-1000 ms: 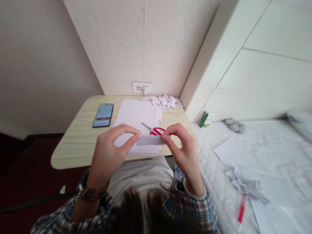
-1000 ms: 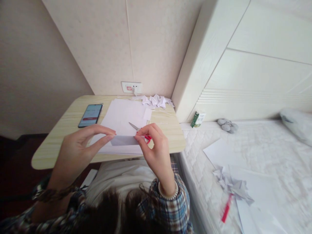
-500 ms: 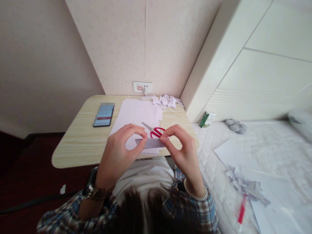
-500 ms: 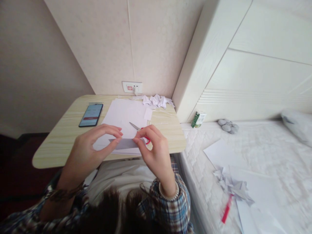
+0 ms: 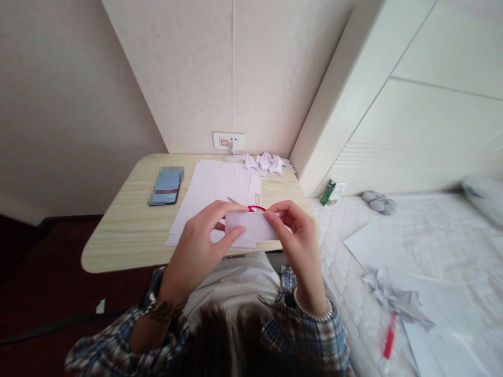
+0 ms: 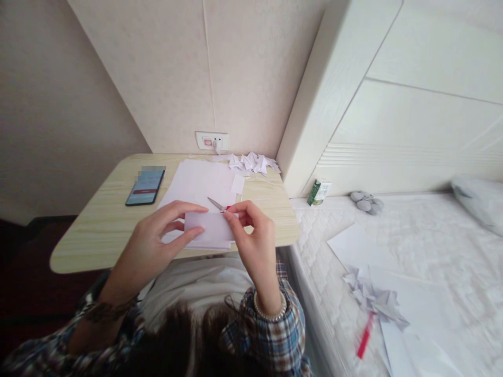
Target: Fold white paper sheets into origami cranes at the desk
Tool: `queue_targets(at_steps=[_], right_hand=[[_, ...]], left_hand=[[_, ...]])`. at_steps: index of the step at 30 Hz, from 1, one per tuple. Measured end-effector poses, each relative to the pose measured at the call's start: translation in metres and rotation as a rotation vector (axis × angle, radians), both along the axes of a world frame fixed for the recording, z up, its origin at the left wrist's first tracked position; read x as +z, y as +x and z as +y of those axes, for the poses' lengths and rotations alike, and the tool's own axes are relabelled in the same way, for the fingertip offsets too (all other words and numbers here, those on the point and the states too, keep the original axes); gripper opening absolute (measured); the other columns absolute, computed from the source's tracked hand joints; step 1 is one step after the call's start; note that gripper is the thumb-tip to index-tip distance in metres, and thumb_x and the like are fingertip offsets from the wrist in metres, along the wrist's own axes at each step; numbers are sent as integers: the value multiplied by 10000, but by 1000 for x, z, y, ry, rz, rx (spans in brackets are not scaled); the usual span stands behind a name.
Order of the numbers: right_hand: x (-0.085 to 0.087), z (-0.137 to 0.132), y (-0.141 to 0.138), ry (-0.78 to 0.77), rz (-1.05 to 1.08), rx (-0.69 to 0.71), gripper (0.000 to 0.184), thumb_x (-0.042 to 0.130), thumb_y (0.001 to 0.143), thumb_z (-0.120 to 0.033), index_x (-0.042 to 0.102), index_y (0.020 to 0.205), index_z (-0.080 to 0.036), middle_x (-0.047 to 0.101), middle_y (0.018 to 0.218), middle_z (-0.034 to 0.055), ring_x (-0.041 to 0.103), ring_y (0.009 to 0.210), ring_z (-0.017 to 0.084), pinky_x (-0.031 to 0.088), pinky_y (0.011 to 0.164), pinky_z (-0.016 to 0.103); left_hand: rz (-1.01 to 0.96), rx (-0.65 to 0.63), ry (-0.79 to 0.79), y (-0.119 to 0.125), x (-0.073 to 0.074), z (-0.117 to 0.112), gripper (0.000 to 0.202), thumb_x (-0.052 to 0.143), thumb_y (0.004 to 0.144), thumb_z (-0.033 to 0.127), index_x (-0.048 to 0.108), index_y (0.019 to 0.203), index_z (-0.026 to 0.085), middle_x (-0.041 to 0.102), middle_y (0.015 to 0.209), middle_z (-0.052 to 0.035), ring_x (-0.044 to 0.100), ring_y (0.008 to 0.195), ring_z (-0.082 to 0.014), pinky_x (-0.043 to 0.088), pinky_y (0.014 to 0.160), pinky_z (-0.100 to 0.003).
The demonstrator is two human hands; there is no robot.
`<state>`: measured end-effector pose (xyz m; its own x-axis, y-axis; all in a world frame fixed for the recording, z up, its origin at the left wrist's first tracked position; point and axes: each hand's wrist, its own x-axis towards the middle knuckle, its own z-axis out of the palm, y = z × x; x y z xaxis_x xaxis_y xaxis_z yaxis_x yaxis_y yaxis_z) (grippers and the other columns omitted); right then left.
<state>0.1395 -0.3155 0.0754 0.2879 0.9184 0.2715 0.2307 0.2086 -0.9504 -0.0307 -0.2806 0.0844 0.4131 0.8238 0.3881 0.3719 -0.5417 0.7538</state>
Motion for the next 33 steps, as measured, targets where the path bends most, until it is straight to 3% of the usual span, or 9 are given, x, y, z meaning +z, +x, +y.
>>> queue_targets(at_steps=[4, 6, 11, 15, 21, 27, 33], right_hand=[[-3, 0, -3, -64, 102, 17, 100, 617, 834, -294, 601, 795, -204, 529, 616, -47, 474, 504, 84, 392, 391, 176], [-3, 1, -4, -45, 145, 50, 99, 604, 847, -309, 593, 854, -211, 526, 631, -50, 496, 511, 86, 425, 397, 178], [-2, 0, -3, 79, 189, 204, 259, 603, 867, -324, 523, 1098, -241, 587, 769, -38, 613, 626, 106, 528, 612, 261], [-2, 0, -4, 62, 131, 250, 413, 684, 810, -285, 485, 1170, -255, 604, 849, -19, 628, 750, 137, 523, 698, 293], [-4, -1, -3, 45, 76, 201, 392, 626, 825, -187, 485, 1184, -257, 566, 802, -30, 565, 704, 136, 491, 682, 304], [-6, 0, -2, 100, 14, 100, 330, 585, 829, -142, 514, 1134, -246, 449, 685, -63, 486, 639, 120, 436, 610, 266], [-10, 2, -6, 132, -100, 10, 265, 610, 820, -138, 506, 1036, -250, 552, 906, -12, 548, 771, 130, 497, 711, 291]], left_hand=[[116, -73, 133, 0, -1, 1, 437, 724, 779, 257, 596, 1178, 133, 614, 1192, -106, 556, 1139, -220, 440, 1018, -370], [140, -79, 110, 0, -1, 1, 441, 718, 784, 264, 590, 1186, 133, 630, 1164, -101, 573, 1108, -221, 450, 998, -372], [79, 4, -32, 0, -3, 1, 393, 676, 818, 353, 604, 1158, 169, 667, 1112, -68, 610, 1026, -216, 478, 912, -344], [-11, -33, -243, -1, -5, 1, 376, 606, 858, 442, 613, 1154, 209, 670, 1151, -45, 610, 1057, -209, 456, 937, -326], [-83, -72, -431, -4, -2, -1, 425, 511, 901, 482, 606, 1212, 209, 668, 1187, -50, 615, 1034, -214, 484, 822, -270], [-57, -22, -472, -5, -2, -3, 416, 492, 902, 470, 655, 1141, 171, 725, 1015, -46, 640, 895, -227, 499, 751, -287], [-157, 3, -614, -5, -1, -2, 379, 631, 799, 467, 695, 998, 150, 750, 892, -53, 674, 848, -265, 544, 754, -357]])
